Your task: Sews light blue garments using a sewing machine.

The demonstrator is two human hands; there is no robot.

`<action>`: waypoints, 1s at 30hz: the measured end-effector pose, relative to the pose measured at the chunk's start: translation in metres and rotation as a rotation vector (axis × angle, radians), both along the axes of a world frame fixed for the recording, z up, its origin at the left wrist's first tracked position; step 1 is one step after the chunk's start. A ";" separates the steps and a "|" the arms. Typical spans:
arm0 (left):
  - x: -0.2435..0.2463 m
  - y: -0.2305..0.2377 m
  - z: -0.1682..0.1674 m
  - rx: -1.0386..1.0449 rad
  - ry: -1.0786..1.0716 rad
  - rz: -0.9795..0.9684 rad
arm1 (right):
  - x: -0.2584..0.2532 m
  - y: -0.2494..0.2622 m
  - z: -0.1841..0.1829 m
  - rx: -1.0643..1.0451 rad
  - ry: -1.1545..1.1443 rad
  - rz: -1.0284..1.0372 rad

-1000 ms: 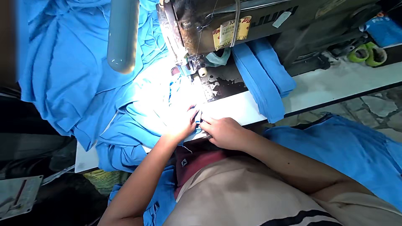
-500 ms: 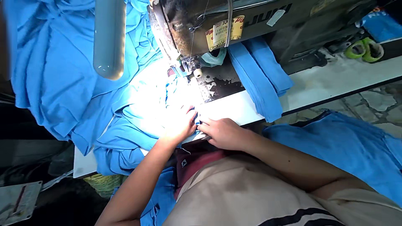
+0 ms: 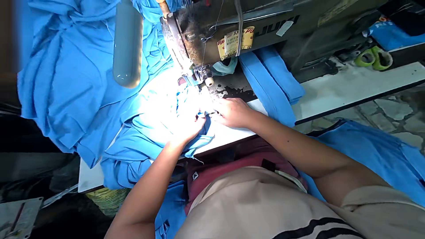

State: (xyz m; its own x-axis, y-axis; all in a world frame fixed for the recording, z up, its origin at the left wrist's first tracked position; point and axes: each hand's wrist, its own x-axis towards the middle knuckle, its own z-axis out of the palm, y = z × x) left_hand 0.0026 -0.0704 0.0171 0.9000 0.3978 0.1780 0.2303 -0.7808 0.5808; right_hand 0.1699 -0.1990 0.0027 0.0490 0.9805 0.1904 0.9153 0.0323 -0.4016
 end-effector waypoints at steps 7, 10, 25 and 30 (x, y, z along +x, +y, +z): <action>0.004 0.003 -0.002 0.075 0.004 -0.057 | -0.003 0.016 -0.003 0.091 0.083 0.091; 0.001 -0.005 0.009 0.128 0.102 -0.005 | -0.008 0.018 0.002 0.049 0.112 0.080; -0.006 -0.015 0.013 -0.081 0.237 -0.058 | -0.039 -0.002 -0.012 0.395 0.343 0.080; -0.015 -0.011 -0.019 0.079 -0.036 -0.160 | -0.040 -0.044 0.008 -0.002 0.442 0.244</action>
State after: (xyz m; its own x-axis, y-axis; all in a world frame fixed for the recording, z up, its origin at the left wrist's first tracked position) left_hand -0.0124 -0.0816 -0.0016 0.9433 0.2338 0.2358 0.0800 -0.8492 0.5220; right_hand 0.1301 -0.2435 0.0111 -0.1065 0.9737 0.2015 0.6239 0.2232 -0.7490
